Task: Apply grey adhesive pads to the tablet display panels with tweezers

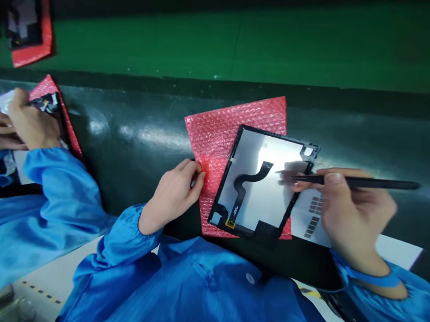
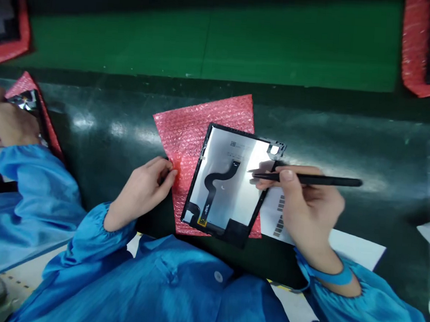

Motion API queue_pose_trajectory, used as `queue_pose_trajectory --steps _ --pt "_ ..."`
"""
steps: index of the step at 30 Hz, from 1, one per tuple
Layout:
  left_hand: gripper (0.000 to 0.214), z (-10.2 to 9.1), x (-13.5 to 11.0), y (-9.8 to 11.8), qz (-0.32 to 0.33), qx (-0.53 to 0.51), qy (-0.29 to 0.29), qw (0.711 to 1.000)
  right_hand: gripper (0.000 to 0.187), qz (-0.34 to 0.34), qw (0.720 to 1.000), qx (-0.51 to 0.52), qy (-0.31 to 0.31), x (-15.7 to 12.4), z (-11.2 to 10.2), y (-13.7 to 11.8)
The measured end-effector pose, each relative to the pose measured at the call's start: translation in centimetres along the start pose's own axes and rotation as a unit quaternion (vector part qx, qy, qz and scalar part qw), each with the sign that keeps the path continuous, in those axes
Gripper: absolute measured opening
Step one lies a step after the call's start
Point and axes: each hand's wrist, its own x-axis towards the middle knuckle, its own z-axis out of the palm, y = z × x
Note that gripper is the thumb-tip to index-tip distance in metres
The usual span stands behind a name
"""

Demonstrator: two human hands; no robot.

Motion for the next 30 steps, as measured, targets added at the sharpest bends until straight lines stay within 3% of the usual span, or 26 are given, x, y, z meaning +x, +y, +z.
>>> queue_pose_trajectory --steps 4,8,11,15,19,22,25,30 --pt "0.021 2.5 -0.3 1.6 0.024 -0.081 0.045 0.995 0.02 -0.008 0.998 0.048 -0.03 -0.6 -0.2 2.0" --pt "0.025 3.7 0.4 2.6 0.025 -0.142 0.075 0.987 0.029 0.01 0.995 0.102 -0.023 -0.4 -0.5 3.3" --pt "0.047 3.6 2.0 2.5 -0.031 -0.094 0.034 0.995 0.04 0.044 0.993 0.109 -0.013 0.0 -0.6 3.3" --pt "0.034 2.8 4.3 2.5 -0.048 -0.059 -0.062 0.995 0.047 0.065 0.991 0.119 -0.001 0.1 -0.4 2.8" --pt "0.038 2.3 4.2 3.4 -0.019 -0.146 -0.077 0.986 0.049 0.065 0.989 0.135 0.018 0.1 -0.2 3.0" --pt "0.041 1.8 4.7 4.3 -0.012 -0.212 -0.043 0.976 0.051 0.066 0.984 0.158 0.051 0.0 -0.2 3.7" --pt "0.045 0.7 8.7 4.9 -0.024 -0.291 0.032 0.956 0.051 0.061 0.977 0.18 0.093 0.2 -0.4 4.2" --pt "0.038 -3.5 21.4 6.6 -0.001 -0.265 0.136 0.955 0.051 0.053 0.971 0.202 0.113 0.7 -0.3 4.6"
